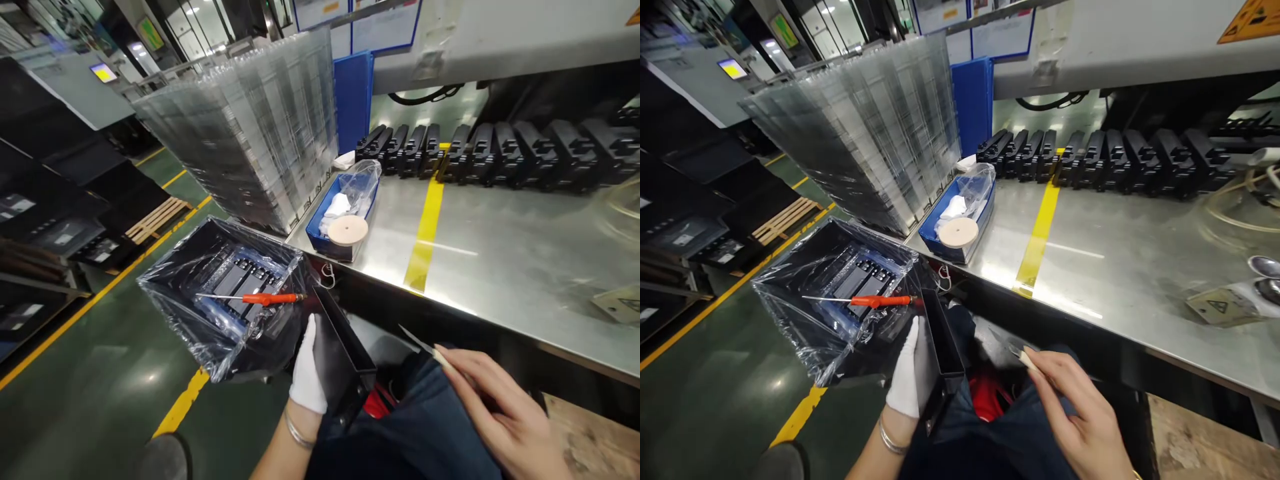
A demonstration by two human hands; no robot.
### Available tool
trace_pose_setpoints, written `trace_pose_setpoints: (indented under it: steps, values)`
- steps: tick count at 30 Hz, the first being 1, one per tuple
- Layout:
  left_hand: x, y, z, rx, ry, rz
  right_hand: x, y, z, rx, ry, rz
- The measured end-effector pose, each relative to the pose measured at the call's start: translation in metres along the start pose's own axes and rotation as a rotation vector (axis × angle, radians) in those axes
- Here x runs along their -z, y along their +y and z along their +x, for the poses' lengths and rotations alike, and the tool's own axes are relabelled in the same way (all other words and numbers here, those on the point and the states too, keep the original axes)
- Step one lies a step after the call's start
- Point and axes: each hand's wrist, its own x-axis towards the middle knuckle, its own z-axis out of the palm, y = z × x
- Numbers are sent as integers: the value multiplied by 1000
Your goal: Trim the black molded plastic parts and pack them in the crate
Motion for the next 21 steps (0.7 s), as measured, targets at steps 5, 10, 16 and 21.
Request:
trace_pose_setpoints:
  steps: [5,10,16,21]
  values:
    - [10,4,-6,187,-135,-508,10,-14,-5,-6,-282,165]
    - [7,3,-9,225,-175,-764,3,-17,-11,-119,-520,295]
    - [12,-2,-5,172,-179,-727,-2,-17,-11,-150,-570,327]
    - [16,0,-5,178,-150,-702,1,-18,-8,-116,-617,312]
